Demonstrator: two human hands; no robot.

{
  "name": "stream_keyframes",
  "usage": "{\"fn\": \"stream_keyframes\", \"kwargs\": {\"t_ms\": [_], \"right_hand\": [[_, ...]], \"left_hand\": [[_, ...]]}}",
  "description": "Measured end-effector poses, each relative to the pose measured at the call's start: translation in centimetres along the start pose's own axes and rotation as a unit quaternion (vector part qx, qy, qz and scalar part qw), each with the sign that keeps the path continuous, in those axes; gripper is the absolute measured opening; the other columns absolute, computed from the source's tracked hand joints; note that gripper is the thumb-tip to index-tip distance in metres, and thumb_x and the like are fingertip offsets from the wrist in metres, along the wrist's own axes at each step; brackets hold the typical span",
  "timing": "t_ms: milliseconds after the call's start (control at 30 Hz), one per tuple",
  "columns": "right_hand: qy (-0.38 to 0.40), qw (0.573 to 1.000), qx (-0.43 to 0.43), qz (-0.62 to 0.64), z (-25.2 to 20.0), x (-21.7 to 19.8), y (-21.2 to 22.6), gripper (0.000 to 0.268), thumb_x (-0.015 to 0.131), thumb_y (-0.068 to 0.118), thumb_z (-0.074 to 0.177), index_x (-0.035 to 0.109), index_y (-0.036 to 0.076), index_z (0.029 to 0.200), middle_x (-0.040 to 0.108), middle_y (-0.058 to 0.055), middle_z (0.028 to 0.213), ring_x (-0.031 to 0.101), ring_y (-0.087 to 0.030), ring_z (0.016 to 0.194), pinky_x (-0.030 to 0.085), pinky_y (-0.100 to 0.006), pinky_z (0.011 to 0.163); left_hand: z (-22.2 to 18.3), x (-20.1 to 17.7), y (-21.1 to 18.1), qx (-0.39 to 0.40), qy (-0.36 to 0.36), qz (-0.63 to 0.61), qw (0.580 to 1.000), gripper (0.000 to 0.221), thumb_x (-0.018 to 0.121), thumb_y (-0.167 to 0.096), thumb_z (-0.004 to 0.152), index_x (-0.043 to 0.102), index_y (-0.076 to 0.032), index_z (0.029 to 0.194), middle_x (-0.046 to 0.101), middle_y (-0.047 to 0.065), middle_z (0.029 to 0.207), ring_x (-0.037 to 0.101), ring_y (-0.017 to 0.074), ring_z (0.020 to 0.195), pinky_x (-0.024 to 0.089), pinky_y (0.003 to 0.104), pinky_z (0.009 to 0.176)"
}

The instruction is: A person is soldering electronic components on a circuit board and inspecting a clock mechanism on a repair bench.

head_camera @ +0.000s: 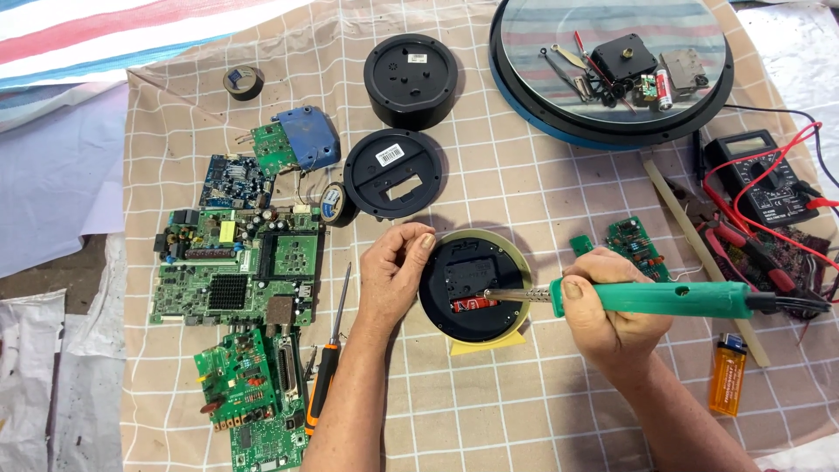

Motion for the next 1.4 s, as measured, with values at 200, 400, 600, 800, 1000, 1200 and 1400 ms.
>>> {"fn": "stream_keyframes", "kwargs": {"t_ms": [200, 400, 600, 800, 1000, 1200, 1400], "right_hand": [[0.001, 1.0, 0.011, 0.012, -0.2, -0.2, -0.6, 0.009, 0.069, 0.003, 0.091, 0.064, -0.005, 0.088, 0.065, -0.015, 0.07, 0.06, -0.022, 0.053, 0.05, -0.033, 0.054], [-0.08, 0.995, 0.045, -0.026, 0.3, -2.6, 0.1, 0.016, 0.065, 0.004, 0.099, 0.061, -0.005, 0.086, 0.064, -0.017, 0.081, 0.065, -0.028, 0.076, 0.053, -0.039, 0.078], [-0.063, 0.985, 0.133, -0.091, 0.8, -2.6, 0.8, 0.012, 0.056, 0.001, 0.101, 0.062, -0.003, 0.092, 0.059, -0.009, 0.082, 0.056, -0.018, 0.076, 0.044, -0.032, 0.075], [-0.012, 0.988, 0.116, -0.097, 1.2, -1.7, 1.1, 0.01, 0.057, 0.001, 0.1, 0.06, -0.001, 0.091, 0.054, -0.006, 0.071, 0.048, -0.014, 0.06, 0.039, -0.029, 0.058], [0.004, 0.986, 0.124, -0.108, 0.9, -1.4, 0.6, 0.009, 0.059, 0.002, 0.099, 0.06, 0.001, 0.089, 0.045, 0.0, 0.064, 0.044, -0.013, 0.058, 0.037, -0.028, 0.057], [0.017, 0.989, 0.107, -0.103, 1.0, -1.4, 0.5, 0.007, 0.059, 0.001, 0.097, 0.06, 0.0, 0.089, 0.047, -0.002, 0.065, 0.046, -0.014, 0.059, 0.038, -0.028, 0.056], [-0.096, 0.961, 0.152, -0.208, 1.3, -5.6, -0.5, 0.012, 0.063, 0.005, 0.102, 0.068, 0.003, 0.091, 0.067, -0.006, 0.092, 0.062, -0.017, 0.086, 0.049, -0.03, 0.082]], "left_hand": [[0.1, 0.0, 0.0, 0.006, 0.001, -0.002, 1.0, 0.01, 0.076, -0.013, 0.094, 0.079, -0.004, 0.098, 0.05, 0.005, 0.057, 0.05, 0.0141, 0.061, 0.05, 0.033, 0.059], [0.1, 0.0, -0.4, 0.0, 0.002, -0.004, 1.0, 0.01, 0.075, -0.013, 0.095, 0.078, -0.003, 0.098, 0.049, 0.005, 0.057, 0.049, 0.0133, 0.062, 0.049, 0.033, 0.059], [-0.2, 0.0, 0.5, 0.017, 0.043, 0.047, 0.998, 0.015, 0.069, -0.021, 0.099, 0.074, -0.009, 0.106, 0.066, -0.003, 0.085, 0.056, 0.0077, 0.074, 0.05, 0.024, 0.071], [-0.2, 0.0, 0.8, 0.028, 0.041, 0.061, 0.997, 0.014, 0.069, -0.021, 0.099, 0.074, -0.01, 0.106, 0.068, -0.002, 0.087, 0.057, 0.0074, 0.075, 0.05, 0.024, 0.073], [-0.2, -0.1, 0.8, 0.027, 0.041, 0.066, 0.997, 0.015, 0.07, -0.021, 0.099, 0.075, -0.01, 0.107, 0.069, -0.003, 0.087, 0.058, 0.0074, 0.075, 0.051, 0.024, 0.073], [-0.3, 0.0, 0.9, 0.022, 0.041, 0.052, 0.998, 0.015, 0.07, -0.021, 0.099, 0.074, -0.009, 0.107, 0.069, -0.001, 0.089, 0.058, 0.0077, 0.076, 0.05, 0.024, 0.072], [-0.2, -0.1, 0.9, -0.003, 0.042, 0.059, 0.997, 0.013, 0.068, -0.018, 0.098, 0.076, -0.009, 0.104, 0.073, -0.001, 0.096, 0.062, 0.0073, 0.083, 0.051, 0.023, 0.078]]}}
Point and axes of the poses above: each hand's wrist, its own z-axis towards the middle knuckle, its own x-axis out of the palm, y = z × x, the point moved 5 cm from there along z, towards the middle knuckle
